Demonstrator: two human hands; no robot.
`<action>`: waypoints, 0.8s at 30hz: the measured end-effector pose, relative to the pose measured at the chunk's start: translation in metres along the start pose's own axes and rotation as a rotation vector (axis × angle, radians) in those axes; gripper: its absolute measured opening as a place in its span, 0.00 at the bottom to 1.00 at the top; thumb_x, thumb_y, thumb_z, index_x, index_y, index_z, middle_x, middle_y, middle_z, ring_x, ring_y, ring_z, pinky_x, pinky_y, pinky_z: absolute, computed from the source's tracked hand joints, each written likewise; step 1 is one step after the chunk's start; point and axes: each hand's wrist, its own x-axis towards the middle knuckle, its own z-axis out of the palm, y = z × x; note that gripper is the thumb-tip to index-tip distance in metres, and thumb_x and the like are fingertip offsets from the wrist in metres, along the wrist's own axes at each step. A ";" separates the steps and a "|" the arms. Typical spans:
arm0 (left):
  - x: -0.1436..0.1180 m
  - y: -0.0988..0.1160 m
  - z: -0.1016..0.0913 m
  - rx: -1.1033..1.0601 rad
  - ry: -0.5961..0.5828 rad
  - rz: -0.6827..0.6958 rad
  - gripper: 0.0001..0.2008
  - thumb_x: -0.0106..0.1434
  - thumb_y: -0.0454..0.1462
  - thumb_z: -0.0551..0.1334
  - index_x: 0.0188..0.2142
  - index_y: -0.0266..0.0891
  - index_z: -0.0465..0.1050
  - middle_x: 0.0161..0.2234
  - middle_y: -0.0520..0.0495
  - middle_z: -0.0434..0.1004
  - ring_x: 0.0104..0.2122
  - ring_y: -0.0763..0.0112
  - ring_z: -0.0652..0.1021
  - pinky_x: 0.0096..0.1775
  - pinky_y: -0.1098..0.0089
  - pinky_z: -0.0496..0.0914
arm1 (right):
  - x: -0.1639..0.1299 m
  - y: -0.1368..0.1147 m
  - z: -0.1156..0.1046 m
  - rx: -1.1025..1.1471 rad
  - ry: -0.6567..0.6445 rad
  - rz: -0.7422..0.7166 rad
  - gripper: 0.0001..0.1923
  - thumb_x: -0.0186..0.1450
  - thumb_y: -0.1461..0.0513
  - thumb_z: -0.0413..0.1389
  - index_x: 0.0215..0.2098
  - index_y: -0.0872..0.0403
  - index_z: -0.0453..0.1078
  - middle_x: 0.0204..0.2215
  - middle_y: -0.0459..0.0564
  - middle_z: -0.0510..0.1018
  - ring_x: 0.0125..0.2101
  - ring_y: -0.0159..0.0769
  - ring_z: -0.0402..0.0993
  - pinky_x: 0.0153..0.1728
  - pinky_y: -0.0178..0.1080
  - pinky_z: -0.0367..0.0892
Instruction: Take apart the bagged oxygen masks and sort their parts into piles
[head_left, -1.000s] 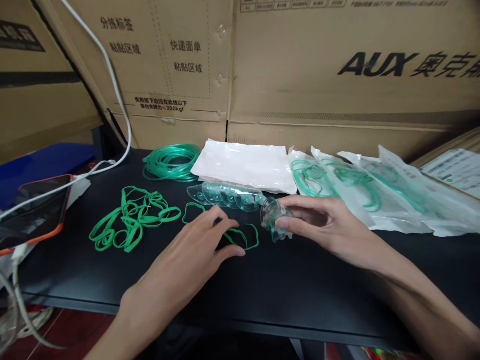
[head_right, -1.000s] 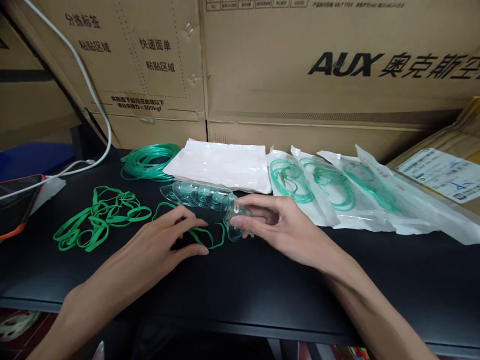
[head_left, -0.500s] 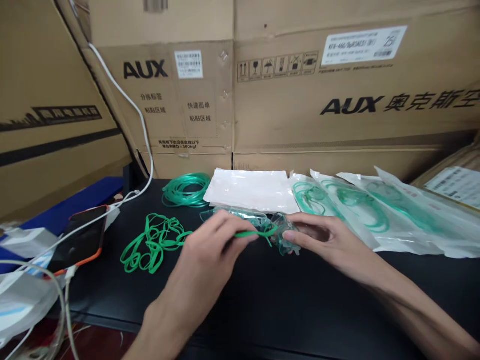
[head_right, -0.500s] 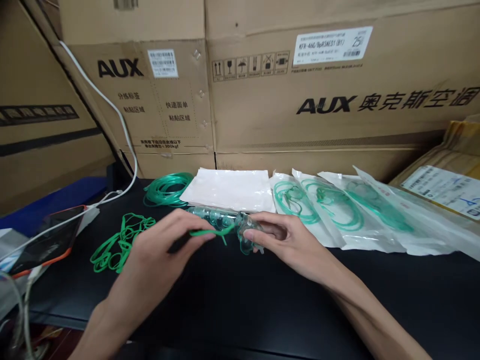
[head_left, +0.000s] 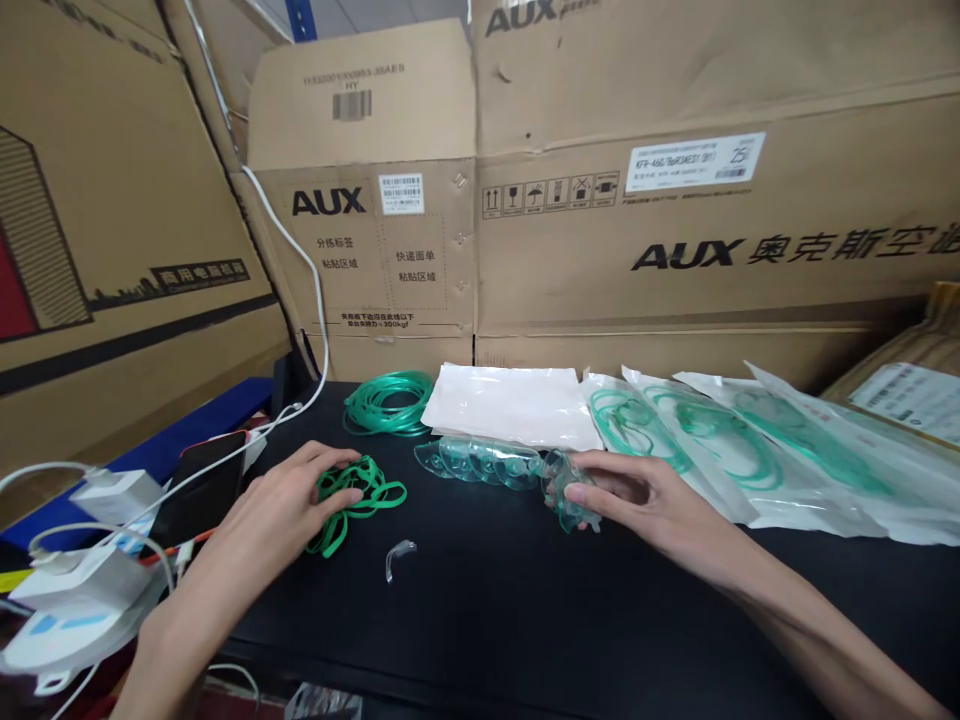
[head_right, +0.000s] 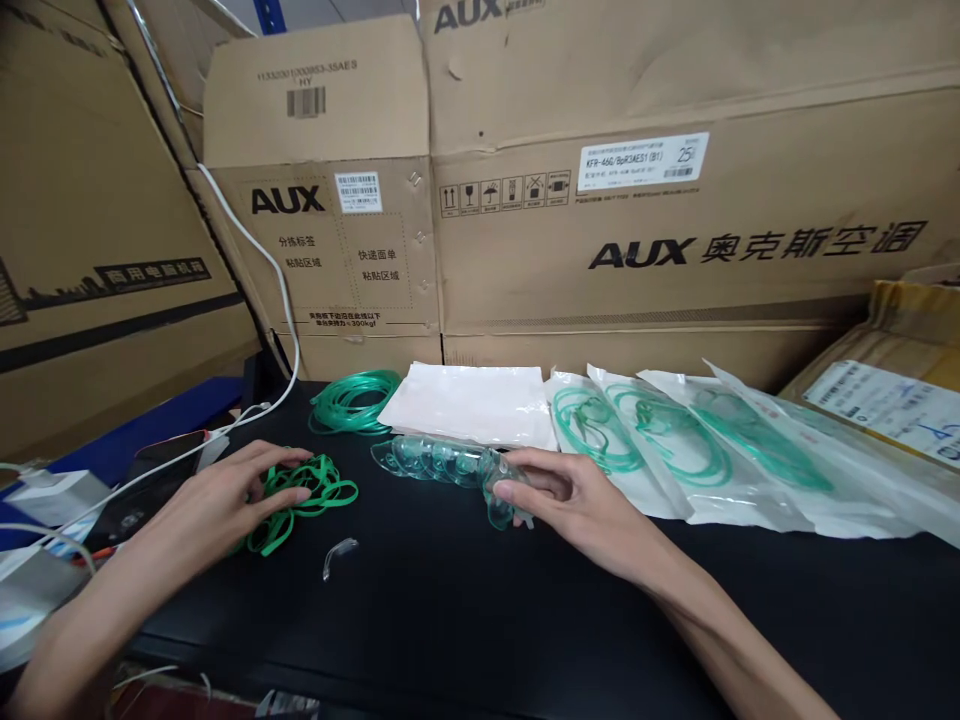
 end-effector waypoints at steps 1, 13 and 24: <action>-0.002 0.001 0.002 -0.001 -0.003 -0.005 0.19 0.66 0.51 0.65 0.52 0.49 0.77 0.49 0.49 0.79 0.26 0.68 0.76 0.32 0.67 0.67 | 0.000 0.000 0.001 -0.001 -0.016 0.011 0.16 0.63 0.48 0.65 0.38 0.51 0.79 0.34 0.48 0.78 0.34 0.38 0.75 0.39 0.40 0.72; -0.012 0.149 0.060 -0.711 -0.290 0.025 0.22 0.73 0.52 0.55 0.34 0.43 0.81 0.28 0.54 0.80 0.28 0.69 0.74 0.32 0.71 0.63 | 0.000 0.015 0.023 -0.129 -0.108 -0.112 0.14 0.68 0.55 0.62 0.52 0.46 0.80 0.46 0.47 0.83 0.47 0.40 0.79 0.48 0.40 0.73; -0.018 0.143 0.076 -1.010 -0.321 0.041 0.12 0.74 0.43 0.58 0.46 0.46 0.82 0.40 0.52 0.80 0.44 0.67 0.76 0.48 0.70 0.67 | -0.028 0.014 0.044 -0.063 0.157 0.019 0.21 0.70 0.49 0.59 0.58 0.45 0.76 0.55 0.50 0.80 0.54 0.43 0.76 0.54 0.43 0.72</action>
